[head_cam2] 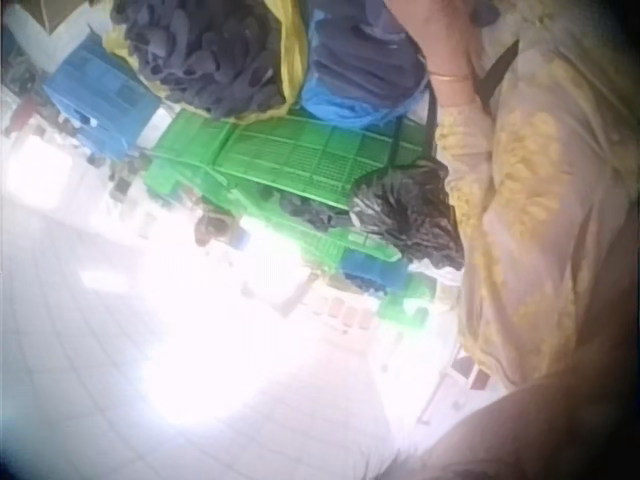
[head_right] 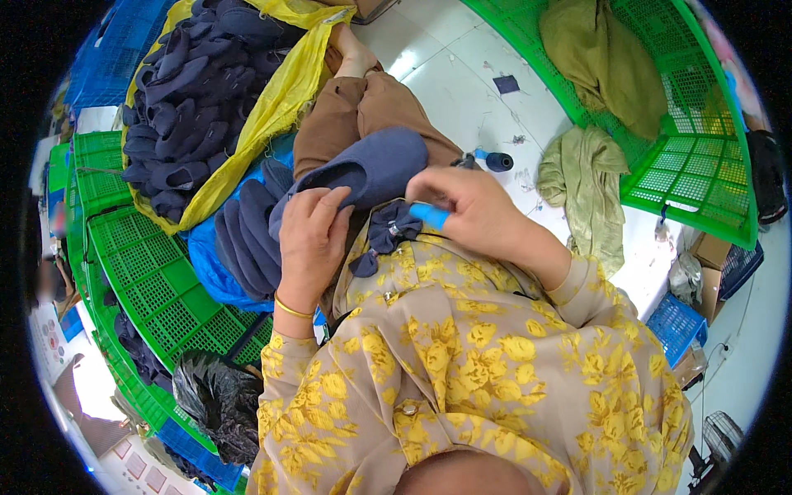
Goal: The person sits on the floor and uses a blue-handled tool to stitch the opening of a dark blue slipper. They repeatedly pick up slippers from a yellow bag, perform the stitching, and place them back down.
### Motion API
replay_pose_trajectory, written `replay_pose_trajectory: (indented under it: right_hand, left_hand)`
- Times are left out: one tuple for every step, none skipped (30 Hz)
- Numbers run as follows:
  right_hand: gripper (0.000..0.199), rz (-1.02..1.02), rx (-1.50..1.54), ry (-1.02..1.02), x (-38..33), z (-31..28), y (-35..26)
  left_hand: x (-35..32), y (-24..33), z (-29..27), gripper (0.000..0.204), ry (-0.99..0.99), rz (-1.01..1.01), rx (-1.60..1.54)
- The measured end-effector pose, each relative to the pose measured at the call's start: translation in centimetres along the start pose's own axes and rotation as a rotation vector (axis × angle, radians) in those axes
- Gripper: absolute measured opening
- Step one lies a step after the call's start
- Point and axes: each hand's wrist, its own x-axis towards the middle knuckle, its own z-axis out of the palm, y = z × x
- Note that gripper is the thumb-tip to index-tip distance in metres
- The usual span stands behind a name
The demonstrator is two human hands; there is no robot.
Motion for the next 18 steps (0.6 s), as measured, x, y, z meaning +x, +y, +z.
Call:
replay_pose_trajectory:
  right_hand:
    - [0.019,-0.092,-0.156,0.008,-0.2,0.7,0.1]
    - [0.024,-0.183,-0.318,0.014,-0.2,1.3,0.3]
    - [0.026,-0.152,-0.372,-0.051,-0.1,1.4,0.4]
    - [0.029,-0.120,-0.425,-0.117,-0.1,1.5,0.5]
    - [0.031,-0.091,-0.478,-0.184,0.0,1.5,0.6]
    - [0.031,-0.087,-0.419,-0.189,-0.1,1.4,0.7]
    - [0.031,-0.082,-0.361,-0.193,-0.2,1.2,0.8]
    - [0.030,-0.078,-0.304,-0.198,-0.3,1.0,0.8]
    - [0.031,-0.088,-0.257,-0.160,-0.4,0.8,0.8]
    - [0.031,-0.097,-0.211,-0.122,-0.4,0.6,0.6]
    - [0.031,-0.108,-0.168,-0.081,-0.3,0.3,0.3]
    - [0.032,-0.103,-0.151,-0.035,-0.3,0.1,-0.3]
    - [0.032,-0.099,-0.133,0.012,-0.3,0.1,-1.3]
    - [0.033,-0.103,-0.114,0.058,-0.3,0.3,-1.9]
    - [0.032,-0.148,-0.193,0.102,-0.2,0.8,-2.2]
    - [0.032,-0.193,-0.272,0.147,-0.2,1.3,-2.4]
    - [0.031,-0.236,-0.350,0.192,0.0,1.7,-2.7]
    - [0.034,-0.311,-0.375,0.204,0.2,2.0,-3.0]
  left_hand:
    - [-0.1,0.0,-0.2,0.030,0.022,0.004,0.004]
    - [-0.2,0.0,-0.3,0.030,0.049,0.008,0.005]
    - [-0.3,0.0,-0.4,0.029,0.075,0.012,0.006]
    - [-0.4,0.1,-0.5,0.029,0.100,-0.005,-0.009]
    - [-0.5,0.1,-0.5,0.029,0.126,-0.023,-0.021]
    - [-0.5,0.2,-0.6,0.028,0.151,-0.041,-0.033]
    - [-0.3,0.4,-1.0,0.019,0.205,-0.021,-0.002]
    - [-0.4,0.6,-1.1,0.018,0.229,-0.081,-0.060]
    - [-0.7,0.9,-1.2,0.017,0.252,-0.140,-0.119]
    - [-0.9,1.1,-1.4,0.016,0.275,-0.199,-0.178]
    - [-0.9,1.1,-1.7,0.010,0.282,-0.172,-0.208]
    - [-1.1,1.5,-1.9,0.010,0.193,-0.350,-0.414]
    - [-1.5,2.1,-2.0,0.011,0.098,-0.526,-0.618]
    - [-1.6,2.7,-2.2,0.013,0.003,-0.700,-0.814]
    - [-1.3,3.1,-2.6,0.016,-0.091,-0.798,-0.988]
    - [-1.0,3.6,-2.7,0.021,-0.158,-0.892,-1.068]
    - [-0.9,3.6,-2.6,0.020,-0.181,-0.908,-1.123]
    - [-0.7,3.6,-2.4,0.020,-0.204,-0.923,-1.179]
